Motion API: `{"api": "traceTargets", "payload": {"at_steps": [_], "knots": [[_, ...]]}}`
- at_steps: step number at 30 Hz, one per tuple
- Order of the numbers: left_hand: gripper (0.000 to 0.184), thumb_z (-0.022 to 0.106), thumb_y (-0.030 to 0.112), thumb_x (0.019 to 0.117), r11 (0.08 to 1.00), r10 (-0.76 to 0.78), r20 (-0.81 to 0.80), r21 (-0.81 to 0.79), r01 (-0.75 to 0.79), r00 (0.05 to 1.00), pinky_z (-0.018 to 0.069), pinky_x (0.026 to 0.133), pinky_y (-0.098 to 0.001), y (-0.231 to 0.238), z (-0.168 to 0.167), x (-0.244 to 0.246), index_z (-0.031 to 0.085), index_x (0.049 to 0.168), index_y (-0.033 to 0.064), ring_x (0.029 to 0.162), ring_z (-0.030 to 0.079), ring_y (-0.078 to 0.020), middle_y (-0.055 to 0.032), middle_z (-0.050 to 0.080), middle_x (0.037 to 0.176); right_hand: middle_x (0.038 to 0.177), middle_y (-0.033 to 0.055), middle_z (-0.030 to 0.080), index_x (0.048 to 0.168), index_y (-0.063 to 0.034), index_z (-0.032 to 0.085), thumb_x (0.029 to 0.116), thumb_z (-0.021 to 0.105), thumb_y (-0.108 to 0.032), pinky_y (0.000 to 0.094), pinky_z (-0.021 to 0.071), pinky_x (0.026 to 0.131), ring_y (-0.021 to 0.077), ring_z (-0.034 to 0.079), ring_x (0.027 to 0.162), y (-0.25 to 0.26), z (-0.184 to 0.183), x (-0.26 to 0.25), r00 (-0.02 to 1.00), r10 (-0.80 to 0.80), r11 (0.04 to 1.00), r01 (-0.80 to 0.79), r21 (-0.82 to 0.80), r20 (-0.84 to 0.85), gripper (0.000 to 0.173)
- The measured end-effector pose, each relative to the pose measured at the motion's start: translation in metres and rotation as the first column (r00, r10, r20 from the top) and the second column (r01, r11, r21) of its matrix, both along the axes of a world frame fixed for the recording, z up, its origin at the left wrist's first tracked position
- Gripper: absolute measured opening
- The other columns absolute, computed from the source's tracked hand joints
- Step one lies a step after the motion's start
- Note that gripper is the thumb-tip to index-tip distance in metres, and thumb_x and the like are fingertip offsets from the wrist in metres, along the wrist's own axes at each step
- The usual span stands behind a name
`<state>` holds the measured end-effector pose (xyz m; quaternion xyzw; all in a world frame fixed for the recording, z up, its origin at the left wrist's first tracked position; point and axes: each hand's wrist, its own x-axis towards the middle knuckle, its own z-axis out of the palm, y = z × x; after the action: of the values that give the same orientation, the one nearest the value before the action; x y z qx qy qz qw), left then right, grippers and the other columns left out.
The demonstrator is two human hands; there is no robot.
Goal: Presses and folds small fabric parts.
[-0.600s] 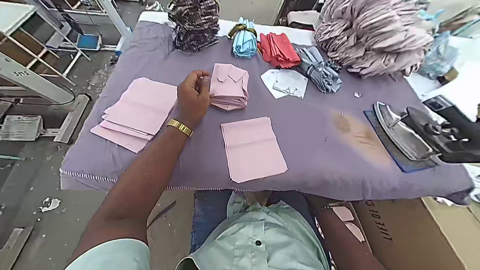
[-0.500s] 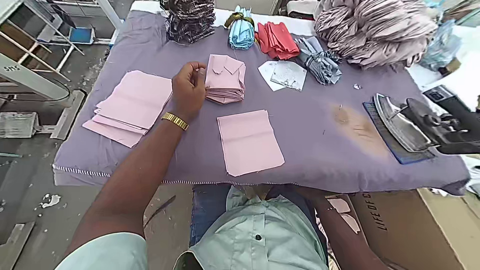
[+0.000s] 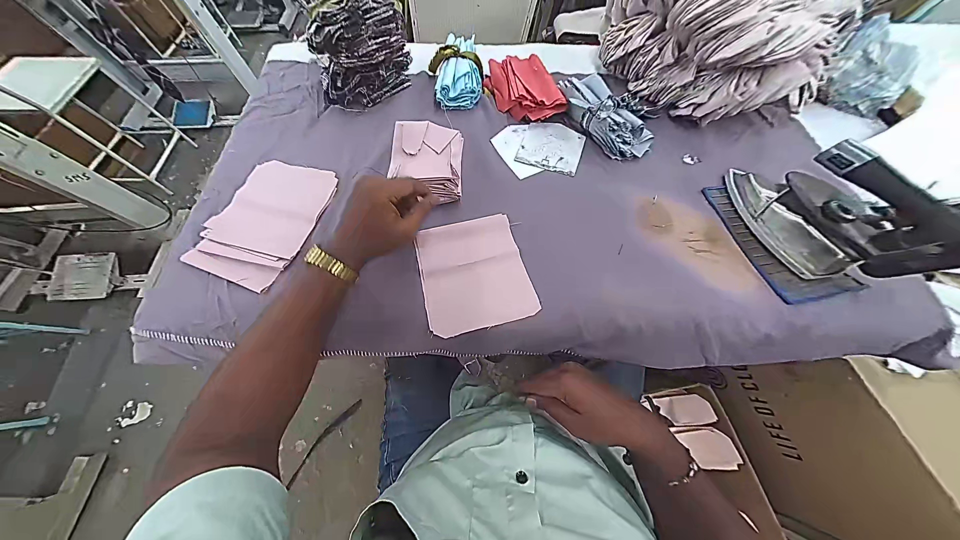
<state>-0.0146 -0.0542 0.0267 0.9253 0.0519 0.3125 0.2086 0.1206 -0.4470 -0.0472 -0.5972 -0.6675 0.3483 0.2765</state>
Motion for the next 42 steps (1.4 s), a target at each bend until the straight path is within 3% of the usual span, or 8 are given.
{"api": "traceTargets", "payload": {"at_steps": [4, 9, 14, 18, 21, 23, 27, 42], "knots": [[0.034, 0.058, 0.043, 0.1010, 0.977, 0.150, -0.231, 0.186, -0.108, 0.961, 0.0564, 0.089, -0.0439, -0.041, -0.019, -0.006, 0.076, 0.113, 0.0164, 0.103, 0.067, -0.0196, -0.0022, 0.072, 0.108, 0.111, 0.0053, 0.078, 0.116, -0.0060, 0.077, 0.1046, 0.061, -0.018, 0.0364, 0.0637, 0.092, 0.0154, 0.075, 0.100, 0.029, 0.055, 0.002, 0.965, -0.035, 0.876, 0.155, 0.458, -0.260, 0.023], [0.039, 0.060, 0.047, 0.0990, 0.969, 0.241, -0.199, 0.103, -0.224, 0.950, 0.0510, 0.093, -0.0451, -0.049, -0.042, 0.000, 0.076, 0.117, 0.0167, 0.107, 0.060, -0.0235, -0.0047, 0.067, 0.108, 0.109, 0.0058, 0.078, 0.109, -0.0039, 0.078, 0.0991, 0.066, -0.018, 0.0353, 0.0634, 0.090, 0.0137, 0.074, 0.099, 0.088, 0.053, 0.040, 0.844, -0.529, 0.610, 0.451, 0.651, -0.088, 0.021], [0.022, 0.067, 0.037, 0.0985, 0.984, 0.170, -0.127, -0.036, -0.176, 0.977, 0.0533, 0.085, -0.0356, -0.045, -0.040, -0.007, 0.078, 0.097, 0.0183, 0.094, 0.063, -0.0132, 0.0018, 0.067, 0.092, 0.129, 0.0018, 0.073, 0.117, -0.0149, 0.079, 0.0984, 0.064, -0.041, 0.0460, 0.0517, 0.106, 0.0174, 0.065, 0.126, 0.108, 0.021, 0.048, 0.753, -0.617, 0.703, 0.397, 0.590, 0.228, 0.036], [0.013, 0.074, 0.020, 0.0959, 0.958, -0.027, 0.116, -0.282, 0.059, 0.993, 0.0589, 0.081, -0.0289, -0.044, -0.036, -0.009, 0.079, 0.098, 0.0076, 0.088, 0.068, -0.0084, -0.0015, 0.073, 0.092, 0.133, 0.0071, 0.070, 0.132, -0.0079, 0.071, 0.0940, 0.073, -0.041, 0.0429, 0.0534, 0.107, 0.0182, 0.066, 0.124, 0.107, 0.022, 0.046, 0.769, -0.624, 0.676, 0.439, 0.592, 0.142, 0.050], [0.011, 0.076, 0.015, 0.0944, 0.906, -0.074, 0.188, -0.397, 0.145, 0.979, 0.0612, 0.076, -0.0282, -0.048, -0.030, -0.010, 0.078, 0.098, 0.0045, 0.085, 0.070, -0.0087, -0.0029, 0.074, 0.093, 0.122, 0.0052, 0.074, 0.137, -0.0083, 0.066, 0.0871, 0.081, -0.042, 0.0378, 0.0551, 0.101, 0.0141, 0.068, 0.114, 0.105, 0.026, 0.048, 0.782, -0.621, 0.675, 0.507, 0.536, 0.043, 0.062], [0.012, 0.076, 0.015, 0.0943, 0.888, -0.071, 0.195, -0.435, 0.151, 0.978, 0.0611, 0.076, -0.0283, -0.050, -0.030, -0.009, 0.078, 0.099, 0.0045, 0.084, 0.070, -0.0085, -0.0027, 0.075, 0.094, 0.109, 0.0026, 0.075, 0.118, -0.0093, 0.074, 0.0818, 0.086, -0.036, 0.0352, 0.0571, 0.090, 0.0113, 0.068, 0.101, 0.102, 0.026, 0.050, 0.799, -0.600, 0.681, 0.537, 0.498, -0.042, 0.046], [0.013, 0.078, 0.020, 0.0935, 0.869, 0.019, 0.159, -0.490, 0.062, 0.987, 0.0614, 0.070, -0.0266, -0.050, -0.027, -0.010, 0.080, 0.098, 0.0081, 0.076, 0.071, -0.0050, 0.0004, 0.077, 0.090, 0.086, 0.0004, 0.076, 0.131, -0.0115, 0.071, 0.0856, 0.084, -0.014, 0.0285, 0.0628, 0.069, 0.0096, 0.071, 0.072, 0.099, 0.033, 0.053, 0.848, -0.484, 0.749, 0.528, 0.399, -0.214, 0.048], [0.014, 0.071, 0.021, 0.0987, 0.863, 0.038, 0.072, -0.506, 0.004, 0.997, 0.0576, 0.067, -0.0250, -0.045, -0.029, -0.007, 0.079, 0.099, 0.0091, 0.070, 0.067, -0.0032, 0.0018, 0.076, 0.085, 0.094, 0.0024, 0.078, 0.133, -0.0066, 0.068, 0.0911, 0.078, -0.011, 0.0255, 0.0626, 0.066, 0.0089, 0.072, 0.072, 0.100, 0.034, 0.049, 0.821, -0.514, 0.720, 0.570, 0.396, -0.249, 0.043]]}}
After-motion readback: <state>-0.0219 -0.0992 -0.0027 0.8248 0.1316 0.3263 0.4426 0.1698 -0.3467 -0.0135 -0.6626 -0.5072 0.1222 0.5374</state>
